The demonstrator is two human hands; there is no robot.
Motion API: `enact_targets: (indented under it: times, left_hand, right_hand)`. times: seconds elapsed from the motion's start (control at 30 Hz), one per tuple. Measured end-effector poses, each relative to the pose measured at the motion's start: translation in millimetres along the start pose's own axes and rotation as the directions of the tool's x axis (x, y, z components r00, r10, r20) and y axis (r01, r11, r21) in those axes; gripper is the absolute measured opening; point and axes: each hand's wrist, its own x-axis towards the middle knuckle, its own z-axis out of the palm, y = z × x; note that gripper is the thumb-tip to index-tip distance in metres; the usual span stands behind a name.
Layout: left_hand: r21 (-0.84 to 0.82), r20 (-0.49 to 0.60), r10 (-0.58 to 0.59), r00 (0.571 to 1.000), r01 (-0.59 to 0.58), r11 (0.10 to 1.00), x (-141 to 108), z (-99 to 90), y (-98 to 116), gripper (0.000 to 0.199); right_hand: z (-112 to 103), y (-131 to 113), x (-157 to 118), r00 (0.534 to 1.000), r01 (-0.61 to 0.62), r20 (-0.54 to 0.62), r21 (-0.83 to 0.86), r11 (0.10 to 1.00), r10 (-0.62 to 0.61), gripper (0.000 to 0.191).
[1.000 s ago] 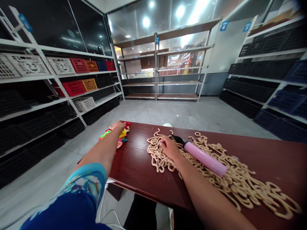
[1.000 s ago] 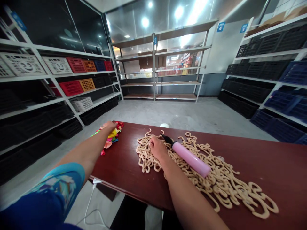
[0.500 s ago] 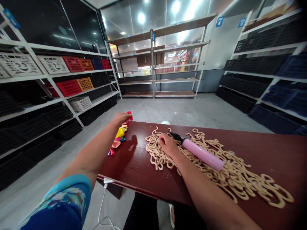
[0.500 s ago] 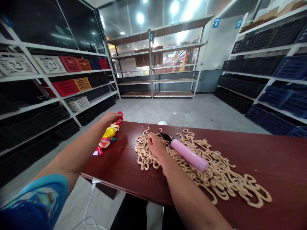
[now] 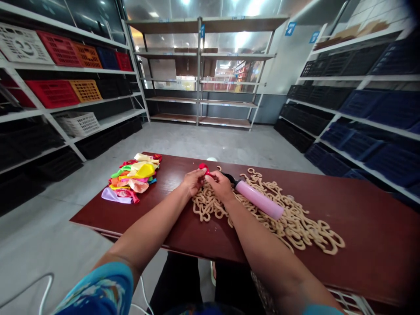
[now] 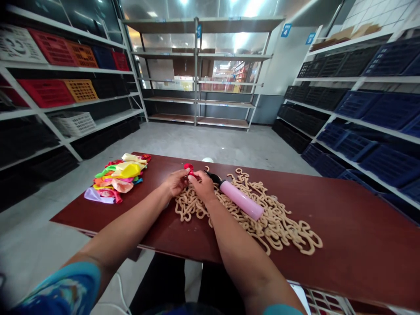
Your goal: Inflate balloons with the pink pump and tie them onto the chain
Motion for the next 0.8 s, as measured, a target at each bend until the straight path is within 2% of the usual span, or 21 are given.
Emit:
enact_targets:
  times: [0.1,0.2,0.3,0.37,0.43,0.53,0.6,0.7,0.8]
  left_hand:
    - [-0.028,0.031,0.006,0.999,-0.005,1.0,-5.9,0.6,-3.0,0.008]
    - [0.014,0.092,-0.006,0.996,0.004,1.0,-10.0,0.2,-4.9,0.027]
    - [0.088,0.175,-0.008,0.985,-0.008,0.996,-11.9,0.5,-7.5,0.046]
    - [0.121,0.251,-0.043,0.967,0.012,0.993,-13.1,1.0,-10.0,0.055]
    - [0.118,0.304,-0.064,0.95,0.029,0.993,-14.4,1.4,-12.0,0.055]
    - [0.042,0.338,-0.042,0.94,0.029,0.999,-15.4,1.6,-12.1,0.038]
    - [-0.042,0.315,0.0,0.949,0.014,0.999,-14.3,1.6,-9.7,0.027]
    - [-0.18,0.203,0.082,0.976,-0.045,0.983,-8.6,0.7,-4.3,0.018]
    - [-0.255,0.1,0.113,0.989,-0.084,0.963,0.6,-2.5,2.1,0.016]
  right_hand:
    - [1.2,1.6,1.5,0.998,-0.051,-0.019,0.116,0.992,0.053,0.027]
    - [1.4,-0.9,1.2,0.994,-0.086,-0.041,0.216,0.973,0.097,0.026]
    - [-1.7,-7.8,-1.0,0.997,-0.048,-0.055,0.207,0.977,0.061,0.027]
    - [-4.9,-13.2,-3.1,1.0,-0.02,-0.011,0.178,0.984,0.022,0.027]
    - [-7.6,-17.3,-5.6,0.998,0.013,0.051,0.145,0.989,-0.02,0.027]
    - [-8.7,-19.0,-8.8,0.992,0.092,0.081,0.068,0.993,-0.097,0.024]
    - [-7.9,-18.0,-9.8,0.989,0.137,0.063,0.011,0.991,-0.137,0.022]
    - [-10.6,-18.0,-7.2,0.99,0.14,0.014,-0.032,0.99,-0.139,0.024]
    - [-28.0,-24.1,1.7,0.982,0.139,-0.112,-0.133,0.981,-0.154,0.027]
